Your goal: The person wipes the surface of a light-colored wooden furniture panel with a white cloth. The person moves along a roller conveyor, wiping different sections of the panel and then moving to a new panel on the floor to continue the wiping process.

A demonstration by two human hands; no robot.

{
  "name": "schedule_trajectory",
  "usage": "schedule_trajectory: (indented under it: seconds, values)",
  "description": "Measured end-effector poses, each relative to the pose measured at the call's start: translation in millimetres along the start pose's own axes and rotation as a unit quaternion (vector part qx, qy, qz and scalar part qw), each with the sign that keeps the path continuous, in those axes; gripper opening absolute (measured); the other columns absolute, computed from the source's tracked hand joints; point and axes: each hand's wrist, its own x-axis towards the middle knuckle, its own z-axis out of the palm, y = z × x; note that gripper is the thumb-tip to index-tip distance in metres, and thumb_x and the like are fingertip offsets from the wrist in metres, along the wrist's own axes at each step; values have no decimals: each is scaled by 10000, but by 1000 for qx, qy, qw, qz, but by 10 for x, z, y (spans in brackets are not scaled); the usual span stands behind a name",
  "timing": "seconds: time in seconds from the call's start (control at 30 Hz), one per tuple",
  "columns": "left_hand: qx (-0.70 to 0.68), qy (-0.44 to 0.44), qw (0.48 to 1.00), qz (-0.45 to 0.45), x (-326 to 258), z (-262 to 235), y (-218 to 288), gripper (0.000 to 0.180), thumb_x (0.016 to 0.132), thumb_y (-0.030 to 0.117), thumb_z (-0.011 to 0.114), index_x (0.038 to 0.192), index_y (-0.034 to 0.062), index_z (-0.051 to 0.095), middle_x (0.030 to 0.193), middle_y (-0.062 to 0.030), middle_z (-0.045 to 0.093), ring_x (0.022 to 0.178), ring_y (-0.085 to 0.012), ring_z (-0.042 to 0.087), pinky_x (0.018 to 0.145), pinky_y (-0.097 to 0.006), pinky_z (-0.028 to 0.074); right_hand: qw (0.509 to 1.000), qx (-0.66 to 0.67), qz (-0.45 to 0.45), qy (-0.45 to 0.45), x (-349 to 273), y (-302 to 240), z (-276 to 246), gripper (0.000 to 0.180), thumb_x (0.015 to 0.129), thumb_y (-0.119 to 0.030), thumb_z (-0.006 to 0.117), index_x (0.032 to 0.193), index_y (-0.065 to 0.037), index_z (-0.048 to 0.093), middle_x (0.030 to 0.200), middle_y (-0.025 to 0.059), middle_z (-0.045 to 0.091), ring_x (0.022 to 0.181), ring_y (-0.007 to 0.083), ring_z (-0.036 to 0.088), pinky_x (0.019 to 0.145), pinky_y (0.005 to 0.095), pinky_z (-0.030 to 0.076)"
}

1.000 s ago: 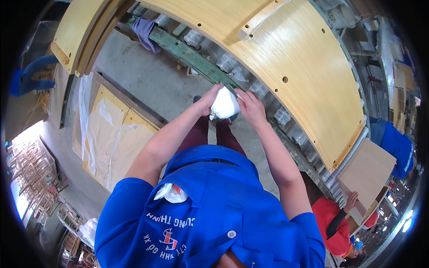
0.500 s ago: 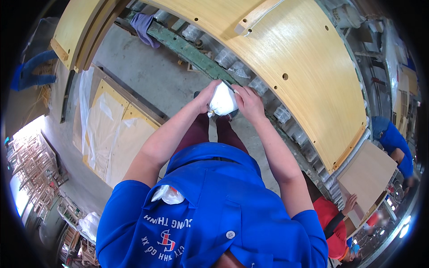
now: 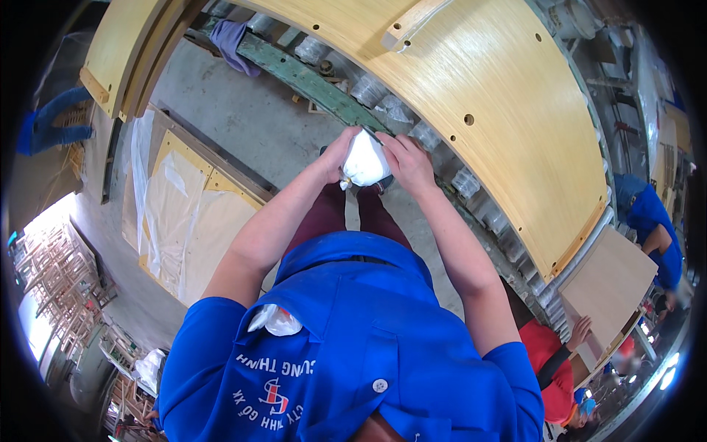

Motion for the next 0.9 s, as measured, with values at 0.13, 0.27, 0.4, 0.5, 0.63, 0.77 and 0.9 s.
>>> schedule_trajectory:
  seconds: [0.13, 0.27, 0.4, 0.5, 0.63, 0.77, 0.9]
  values:
    - [4, 10, 1000, -1, -15, 24, 17, 450, 894, 442, 376, 1075, 58, 528, 930, -81, 622, 805, -202, 632, 726, -346, 523, 1000, -8, 9, -8, 2, -1, 7, 299, 798, -107, 585, 1085, -186, 603, 796, 46, 545, 759, 247, 560, 661, 356, 485]
    - [10, 13, 1000, -4, -20, 17, 25, 444, 892, 445, 380, 1053, 62, 538, 913, -77, 624, 796, -195, 631, 719, -342, 524, 999, -11, 15, -33, 3, 3, -1, 302, 809, -138, 567, 1105, -198, 582, 835, 31, 556, 828, 236, 574, 697, 366, 494]
    - [3, 16, 1000, -4, -10, 18, 15, 441, 889, 450, 389, 1037, 64, 542, 897, -72, 624, 785, -190, 630, 707, -335, 525, 999, -17, 16, -38, 4, 5, 5, 301, 807, -145, 567, 1104, -192, 584, 847, 33, 564, 828, 242, 587, 700, 378, 497]
    - [3, 14, 1000, -5, -35, 38, 37, 436, 887, 450, 400, 1031, 64, 542, 891, -67, 623, 781, -188, 629, 701, -332, 524, 998, -23, 24, -45, -4, 0, 15, 304, 802, -146, 568, 1103, -186, 586, 858, 39, 571, 828, 246, 595, 699, 388, 498]
    - [3, 21, 1000, -3, -52, 49, 52, 424, 884, 446, 414, 1018, 66, 546, 884, -62, 622, 780, -187, 628, 698, -331, 523, 999, -28, 24, -40, -30, 1, 14, 304, 792, -142, 574, 1093, -178, 591, 856, 45, 575, 816, 252, 601, 683, 395, 502]
    - [5, 27, 1000, 2, -28, 24, 29, 425, 885, 456, 422, 1010, 72, 552, 881, -58, 625, 772, -184, 629, 694, -329, 521, 999, -11, 20, -33, -85, 23, 22, 308, 771, -127, 589, 1075, -173, 599, 831, 48, 577, 772, 261, 603, 649, 392, 508]
    - [5, 25, 1000, -16, -4, 60, 33, 475, 848, 512, 455, 1015, 77, 552, 870, -60, 618, 756, -176, 621, 653, -326, 510, 1000, -18, 9, -18, -103, 18, 35, 318, 752, -109, 600, 1066, -163, 601, 812, 52, 578, 728, 268, 603, 629, 389, 510]
